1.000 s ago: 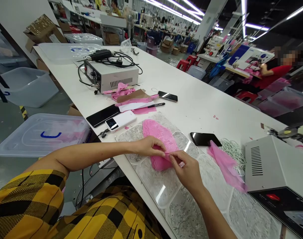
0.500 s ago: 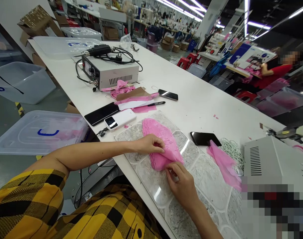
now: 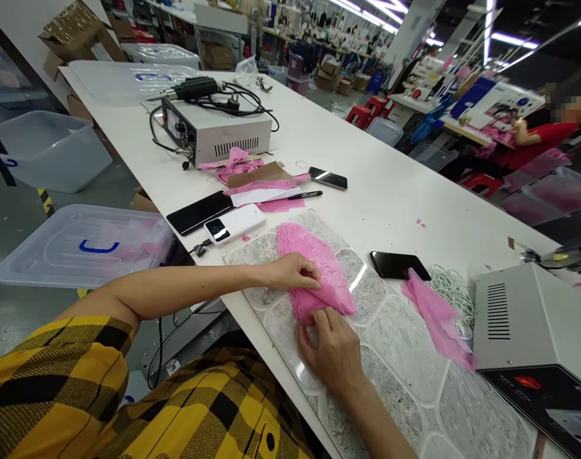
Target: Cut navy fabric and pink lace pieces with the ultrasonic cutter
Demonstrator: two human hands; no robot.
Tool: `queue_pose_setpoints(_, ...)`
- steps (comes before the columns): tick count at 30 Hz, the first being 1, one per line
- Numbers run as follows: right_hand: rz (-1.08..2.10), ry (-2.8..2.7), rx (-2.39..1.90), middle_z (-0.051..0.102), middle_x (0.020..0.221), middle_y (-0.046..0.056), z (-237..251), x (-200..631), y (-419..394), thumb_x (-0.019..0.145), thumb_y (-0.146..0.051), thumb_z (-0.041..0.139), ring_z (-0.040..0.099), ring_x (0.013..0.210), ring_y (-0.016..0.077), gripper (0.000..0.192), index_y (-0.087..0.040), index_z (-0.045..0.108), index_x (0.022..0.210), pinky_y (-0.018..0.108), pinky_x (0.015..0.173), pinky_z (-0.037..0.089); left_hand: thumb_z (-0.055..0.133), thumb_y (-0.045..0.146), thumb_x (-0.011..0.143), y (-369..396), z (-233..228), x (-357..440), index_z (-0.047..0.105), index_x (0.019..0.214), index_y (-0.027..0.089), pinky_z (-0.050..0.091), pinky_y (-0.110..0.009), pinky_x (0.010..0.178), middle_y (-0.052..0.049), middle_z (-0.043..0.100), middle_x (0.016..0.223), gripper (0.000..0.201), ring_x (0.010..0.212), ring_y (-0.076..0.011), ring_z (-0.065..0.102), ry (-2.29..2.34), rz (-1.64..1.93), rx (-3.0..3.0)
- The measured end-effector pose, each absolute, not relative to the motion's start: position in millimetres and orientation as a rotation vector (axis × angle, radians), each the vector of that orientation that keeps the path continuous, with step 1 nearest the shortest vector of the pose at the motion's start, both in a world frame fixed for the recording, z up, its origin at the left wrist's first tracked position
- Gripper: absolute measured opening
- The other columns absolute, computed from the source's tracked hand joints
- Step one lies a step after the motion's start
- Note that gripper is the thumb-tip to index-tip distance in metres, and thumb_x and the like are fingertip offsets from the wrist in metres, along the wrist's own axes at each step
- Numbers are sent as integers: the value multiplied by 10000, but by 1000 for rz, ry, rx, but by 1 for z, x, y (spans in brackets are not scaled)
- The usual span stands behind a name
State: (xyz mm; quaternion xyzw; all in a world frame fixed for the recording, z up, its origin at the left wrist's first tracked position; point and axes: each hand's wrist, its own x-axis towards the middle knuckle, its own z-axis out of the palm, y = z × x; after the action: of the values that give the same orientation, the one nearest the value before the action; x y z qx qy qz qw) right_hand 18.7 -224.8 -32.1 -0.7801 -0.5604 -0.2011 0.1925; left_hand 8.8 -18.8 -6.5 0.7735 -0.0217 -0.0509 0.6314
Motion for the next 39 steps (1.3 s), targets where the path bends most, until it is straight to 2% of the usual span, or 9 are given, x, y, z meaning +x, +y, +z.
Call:
queue_pose_setpoints(5, -505, -1595, -2109, 570, 688, 2, -34, 24, -225, 891, -157, 550, 538, 588, 131, 65, -198, 550, 840, 251, 563, 411, 694, 174, 755, -18, -6, 8, 676, 703, 118, 395, -197, 656, 34, 612, 661, 80, 654, -81, 515, -50, -111, 1778)
queue_pose_setpoints(15, -208, -1454, -2059, 607, 704, -20, -6, 35, -228, 936, -222, 511, 535, 553, 82, 111, -200, 593, 864, 185, 524, 451, 686, 178, 782, -17, -6, 5, 691, 746, 116, 412, -185, 671, 25, 643, 694, 72, 676, -82, 549, -125, -119, 1810)
queue_pose_setpoints(19, -210, -1368, -2090, 624, 671, -25, 2, 49, -222, 922, -249, 531, 533, 520, 88, 141, -202, 621, 824, 200, 492, 441, 678, 202, 801, -15, -5, 3, 705, 789, 123, 414, -181, 686, 19, 662, 724, 84, 714, -89, 573, -194, -145, 1839)
queue_pose_setpoints(22, -250, -1305, -2096, 632, 666, -23, 5, 56, -218, 909, -258, 553, 541, 517, 93, 125, -205, 634, 830, 206, 482, 436, 732, 231, 753, -17, -5, 3, 703, 777, 136, 400, -182, 663, 25, 660, 721, 103, 713, -96, 568, -215, -138, 1891)
queue_pose_setpoints(27, -285, -1323, -2030, 593, 692, -16, 5, 45, -219, 897, -213, 564, 516, 541, 93, 55, -210, 614, 873, 213, 522, 451, 648, 145, 786, -20, -10, 7, 666, 722, 125, 379, -185, 625, 32, 613, 662, 70, 654, -84, 524, -122, -72, 1932)
queue_pose_setpoints(32, -135, -1555, -2013, 667, 873, 28, -11, 39, -224, 880, -191, 575, 637, 745, 133, 98, -226, 642, 942, 230, 651, 522, 661, 156, 778, -19, -11, 10, 657, 713, 123, 378, -176, 613, 38, 607, 658, 73, 642, -77, 510, -113, -76, 1907)
queue_pose_setpoints(34, -115, -1531, -2028, 674, 875, 30, -17, 43, -224, 881, -209, 577, 652, 783, 147, 94, -231, 657, 925, 242, 679, 531, 663, 159, 780, -19, -10, 9, 656, 704, 125, 375, -172, 617, 39, 605, 656, 83, 650, -76, 511, -117, -73, 1905)
queue_pose_setpoints(39, 10, -1465, -2027, 678, 826, 29, -15, 50, -221, 910, -263, 548, 644, 692, 134, 137, -228, 673, 865, 227, 590, 524, 670, 168, 785, -19, -10, 9, 668, 713, 126, 382, -165, 619, 36, 617, 667, 84, 665, -76, 522, -115, -80, 1907)
